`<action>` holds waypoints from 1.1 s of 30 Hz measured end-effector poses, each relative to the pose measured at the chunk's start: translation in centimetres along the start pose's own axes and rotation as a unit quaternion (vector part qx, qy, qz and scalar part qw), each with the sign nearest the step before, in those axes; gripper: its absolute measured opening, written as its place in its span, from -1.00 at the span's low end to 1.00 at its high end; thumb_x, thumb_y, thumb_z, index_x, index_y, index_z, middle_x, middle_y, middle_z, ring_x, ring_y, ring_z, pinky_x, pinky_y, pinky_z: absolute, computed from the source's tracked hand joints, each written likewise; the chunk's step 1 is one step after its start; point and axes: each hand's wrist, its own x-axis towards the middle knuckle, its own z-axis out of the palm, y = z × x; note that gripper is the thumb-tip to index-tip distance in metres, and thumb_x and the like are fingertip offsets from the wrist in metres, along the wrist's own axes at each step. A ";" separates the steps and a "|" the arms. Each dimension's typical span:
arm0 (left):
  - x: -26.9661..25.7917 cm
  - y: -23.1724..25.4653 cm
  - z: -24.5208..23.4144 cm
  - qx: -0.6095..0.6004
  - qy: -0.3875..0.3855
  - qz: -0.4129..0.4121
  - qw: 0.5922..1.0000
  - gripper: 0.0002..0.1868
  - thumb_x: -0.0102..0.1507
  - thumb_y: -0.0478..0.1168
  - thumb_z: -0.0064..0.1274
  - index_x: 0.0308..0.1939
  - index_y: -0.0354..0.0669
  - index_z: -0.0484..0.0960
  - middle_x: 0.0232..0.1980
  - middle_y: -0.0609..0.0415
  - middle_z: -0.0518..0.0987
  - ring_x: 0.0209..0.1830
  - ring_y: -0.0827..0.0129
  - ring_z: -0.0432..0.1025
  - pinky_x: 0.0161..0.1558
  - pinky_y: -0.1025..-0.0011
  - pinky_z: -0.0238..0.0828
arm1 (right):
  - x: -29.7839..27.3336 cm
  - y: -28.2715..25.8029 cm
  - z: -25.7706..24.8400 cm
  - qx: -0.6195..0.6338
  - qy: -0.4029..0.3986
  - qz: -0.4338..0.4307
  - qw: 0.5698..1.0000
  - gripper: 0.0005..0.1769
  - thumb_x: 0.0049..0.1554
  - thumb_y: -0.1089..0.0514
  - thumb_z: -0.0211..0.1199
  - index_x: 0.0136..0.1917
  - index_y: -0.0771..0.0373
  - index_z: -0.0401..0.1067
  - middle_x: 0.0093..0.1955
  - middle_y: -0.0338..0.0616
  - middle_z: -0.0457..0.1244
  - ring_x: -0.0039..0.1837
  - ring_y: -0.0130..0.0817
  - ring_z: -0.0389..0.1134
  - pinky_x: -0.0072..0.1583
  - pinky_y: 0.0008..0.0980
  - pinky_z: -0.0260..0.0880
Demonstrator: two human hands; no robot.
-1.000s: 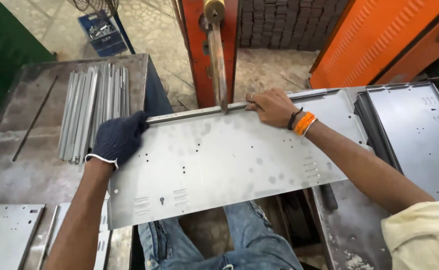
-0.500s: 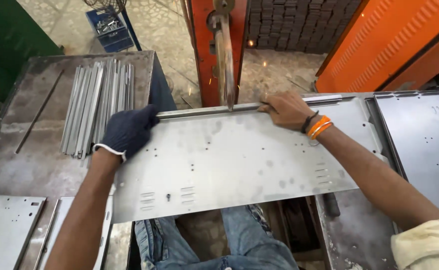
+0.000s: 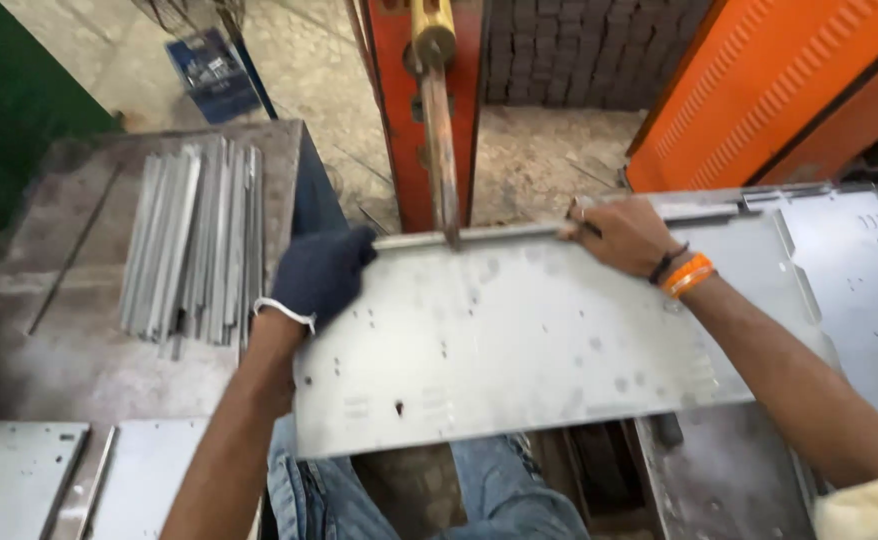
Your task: Assembling metal panels by spot welding reinforcement strips onto them using a stationary spot welding machine.
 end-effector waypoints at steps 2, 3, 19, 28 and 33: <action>0.0 -0.1 -0.4 0.008 -0.008 -0.004 1.000 -0.78 0.16 -0.31 0.09 -0.11 -0.10 0.63 -0.25 -0.14 0.67 -0.25 -0.11 0.57 -0.22 -0.02 0.45 | -0.4 -0.1 0.6 0.007 0.020 -0.016 1.000 -0.58 0.20 -0.18 0.25 -0.15 0.23 0.51 -0.46 0.04 0.26 -0.36 0.02 0.32 -0.26 -0.03 0.19; -0.7 0.1 -0.2 0.011 -0.020 -0.010 1.000 -0.77 0.17 -0.29 0.10 -0.08 -0.12 0.61 -0.26 -0.15 0.67 -0.26 -0.12 0.57 -0.22 -0.03 0.45 | -1.3 -0.5 1.3 0.014 0.033 -0.027 0.999 -0.60 0.15 -0.19 0.27 -0.14 0.20 0.55 -0.46 0.06 0.26 -0.35 0.04 0.32 -0.28 -0.01 0.19; 4.3 5.6 3.8 -0.325 0.080 -0.061 0.940 -0.56 0.49 -0.02 -0.25 0.36 -0.20 0.32 0.01 -0.07 0.66 -0.03 0.20 0.59 -0.06 0.26 0.48 | -4.6 6.5 -3.1 -0.032 -0.045 0.055 0.997 -0.45 0.20 -0.28 0.17 -0.25 0.26 0.53 -0.49 0.10 0.24 -0.39 0.06 0.26 -0.24 0.03 0.17; 4.7 4.2 8.1 -0.419 0.106 -0.059 0.900 -0.35 0.52 0.20 -0.55 0.43 -0.17 0.32 -0.09 0.06 0.58 -0.14 0.39 0.41 -0.01 0.37 0.39 | -6.0 8.4 -1.6 -0.015 -0.021 0.057 0.998 -0.41 0.20 -0.27 0.19 -0.32 0.29 0.53 -0.53 0.08 0.21 -0.41 0.03 0.24 -0.25 -0.01 0.15; 4.3 3.8 7.8 -0.433 0.090 -0.059 0.895 -0.30 0.47 0.24 -0.61 0.43 -0.15 0.30 -0.08 0.05 0.60 -0.13 0.38 0.48 -0.01 0.37 0.41 | -6.8 8.5 -0.4 -0.052 -0.016 0.066 0.996 -0.52 0.18 -0.21 0.19 -0.32 0.19 0.56 -0.51 0.09 0.20 -0.42 0.06 0.23 -0.26 0.06 0.13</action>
